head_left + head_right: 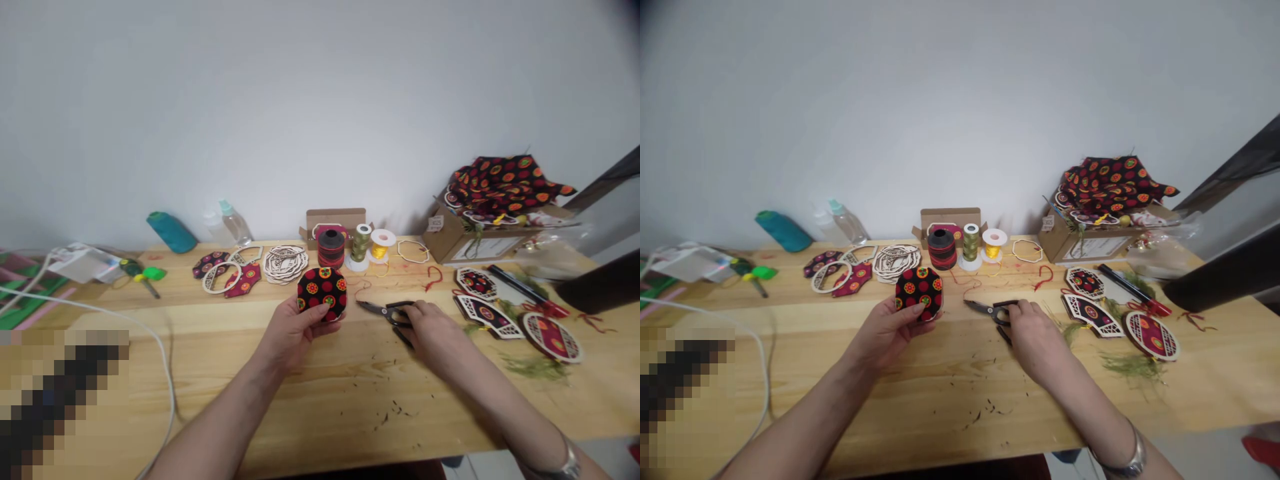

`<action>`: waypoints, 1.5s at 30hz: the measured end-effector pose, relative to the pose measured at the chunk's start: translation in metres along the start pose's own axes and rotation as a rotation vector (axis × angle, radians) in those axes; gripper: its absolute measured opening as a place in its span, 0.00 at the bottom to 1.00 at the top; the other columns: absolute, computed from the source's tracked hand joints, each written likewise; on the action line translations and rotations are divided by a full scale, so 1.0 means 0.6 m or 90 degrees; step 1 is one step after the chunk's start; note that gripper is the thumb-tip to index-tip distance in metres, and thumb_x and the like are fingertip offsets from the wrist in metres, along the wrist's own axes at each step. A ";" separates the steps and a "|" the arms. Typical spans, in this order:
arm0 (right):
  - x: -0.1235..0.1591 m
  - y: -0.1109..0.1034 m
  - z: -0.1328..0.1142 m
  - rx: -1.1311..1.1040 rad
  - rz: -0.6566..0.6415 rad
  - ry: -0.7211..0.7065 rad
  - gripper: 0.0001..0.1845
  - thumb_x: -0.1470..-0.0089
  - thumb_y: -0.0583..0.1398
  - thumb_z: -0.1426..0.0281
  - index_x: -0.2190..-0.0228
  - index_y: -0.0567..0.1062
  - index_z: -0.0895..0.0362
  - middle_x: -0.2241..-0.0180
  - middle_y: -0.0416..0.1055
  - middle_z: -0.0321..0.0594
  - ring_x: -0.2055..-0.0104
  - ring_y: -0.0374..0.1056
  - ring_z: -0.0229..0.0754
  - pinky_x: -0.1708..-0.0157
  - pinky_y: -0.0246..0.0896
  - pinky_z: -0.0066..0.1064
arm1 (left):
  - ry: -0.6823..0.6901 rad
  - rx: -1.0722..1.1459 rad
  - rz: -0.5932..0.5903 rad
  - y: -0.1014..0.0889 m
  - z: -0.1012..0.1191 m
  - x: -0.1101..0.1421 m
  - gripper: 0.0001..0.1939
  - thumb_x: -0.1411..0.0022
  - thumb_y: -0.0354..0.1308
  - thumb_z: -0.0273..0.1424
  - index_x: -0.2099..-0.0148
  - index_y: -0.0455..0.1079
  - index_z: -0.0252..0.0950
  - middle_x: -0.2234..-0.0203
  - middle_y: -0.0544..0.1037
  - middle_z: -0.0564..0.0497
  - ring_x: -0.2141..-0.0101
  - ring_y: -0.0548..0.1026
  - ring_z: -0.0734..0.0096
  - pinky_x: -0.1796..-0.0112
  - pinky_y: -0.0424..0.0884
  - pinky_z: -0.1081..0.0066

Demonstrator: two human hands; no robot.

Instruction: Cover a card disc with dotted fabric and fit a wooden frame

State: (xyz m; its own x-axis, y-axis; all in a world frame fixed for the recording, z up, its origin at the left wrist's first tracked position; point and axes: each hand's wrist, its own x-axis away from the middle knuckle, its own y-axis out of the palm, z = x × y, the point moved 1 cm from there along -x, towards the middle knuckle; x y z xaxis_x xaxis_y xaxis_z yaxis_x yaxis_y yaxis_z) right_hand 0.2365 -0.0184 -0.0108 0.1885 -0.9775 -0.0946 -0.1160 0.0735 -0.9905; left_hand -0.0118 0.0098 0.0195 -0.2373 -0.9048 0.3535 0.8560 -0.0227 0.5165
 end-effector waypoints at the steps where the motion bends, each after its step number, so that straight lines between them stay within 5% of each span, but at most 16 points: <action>1: -0.001 -0.001 -0.001 -0.010 -0.010 0.008 0.12 0.49 0.54 0.75 0.64 0.75 0.60 0.64 0.73 0.52 0.62 0.69 0.52 0.64 0.60 0.39 | 0.009 -0.003 0.001 0.000 -0.001 0.000 0.14 0.56 0.71 0.26 0.64 0.77 0.30 0.70 0.83 0.44 0.69 0.81 0.64 0.71 0.77 0.72; 5: -0.016 -0.028 -0.006 -0.121 -0.040 0.051 0.08 0.51 0.55 0.73 0.67 0.72 0.59 0.66 0.71 0.49 0.65 0.68 0.49 0.67 0.59 0.37 | 0.052 -0.024 0.004 -0.005 -0.003 -0.004 0.13 0.55 0.71 0.28 0.64 0.77 0.31 0.69 0.83 0.45 0.68 0.81 0.65 0.68 0.77 0.71; 8: -0.039 -0.057 -0.017 -0.357 -0.021 0.065 0.05 0.49 0.56 0.66 0.71 0.68 0.55 0.73 0.68 0.40 0.71 0.63 0.42 0.71 0.57 0.33 | 0.069 -0.032 0.004 -0.009 -0.005 -0.008 0.13 0.54 0.71 0.28 0.64 0.78 0.32 0.68 0.83 0.45 0.68 0.81 0.65 0.68 0.77 0.71; 12: -0.075 -0.095 -0.042 -0.636 -0.003 0.061 0.14 0.57 0.61 0.60 0.71 0.64 0.53 0.76 0.62 0.33 0.74 0.58 0.38 0.73 0.56 0.31 | 0.078 -0.036 0.002 -0.011 -0.008 -0.012 0.14 0.54 0.71 0.27 0.62 0.77 0.32 0.68 0.83 0.45 0.67 0.81 0.64 0.68 0.77 0.70; 16: -0.088 -0.109 -0.066 -0.534 0.036 -0.018 0.18 0.60 0.64 0.61 0.67 0.68 0.55 0.71 0.66 0.36 0.69 0.60 0.41 0.69 0.57 0.32 | 0.081 -0.030 -0.014 -0.015 -0.012 -0.015 0.16 0.54 0.71 0.28 0.60 0.77 0.31 0.67 0.83 0.44 0.67 0.81 0.63 0.68 0.77 0.71; 25: -0.060 -0.058 -0.076 -0.257 0.088 -0.084 0.17 0.51 0.60 0.56 0.65 0.73 0.57 0.73 0.69 0.39 0.73 0.63 0.41 0.73 0.53 0.31 | 0.076 -0.031 -0.034 -0.018 -0.021 -0.016 0.15 0.51 0.70 0.27 0.59 0.76 0.32 0.66 0.83 0.45 0.66 0.81 0.64 0.66 0.78 0.71; 45: -0.056 -0.070 -0.072 -0.175 0.104 -0.093 0.19 0.51 0.58 0.55 0.69 0.75 0.58 0.73 0.74 0.41 0.73 0.68 0.42 0.74 0.52 0.31 | 0.062 -0.068 -0.007 -0.012 -0.020 -0.016 0.15 0.52 0.70 0.26 0.59 0.76 0.31 0.66 0.83 0.44 0.66 0.81 0.64 0.68 0.78 0.72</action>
State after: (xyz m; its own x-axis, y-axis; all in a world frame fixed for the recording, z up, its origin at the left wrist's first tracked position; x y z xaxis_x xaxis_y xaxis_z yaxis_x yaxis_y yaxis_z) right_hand 0.1929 0.0027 0.0380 0.2818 -0.9169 -0.2826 -0.4103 0.1511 -0.8993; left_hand -0.0101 0.0134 0.0030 -0.2058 -0.9414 0.2674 0.8990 -0.0739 0.4316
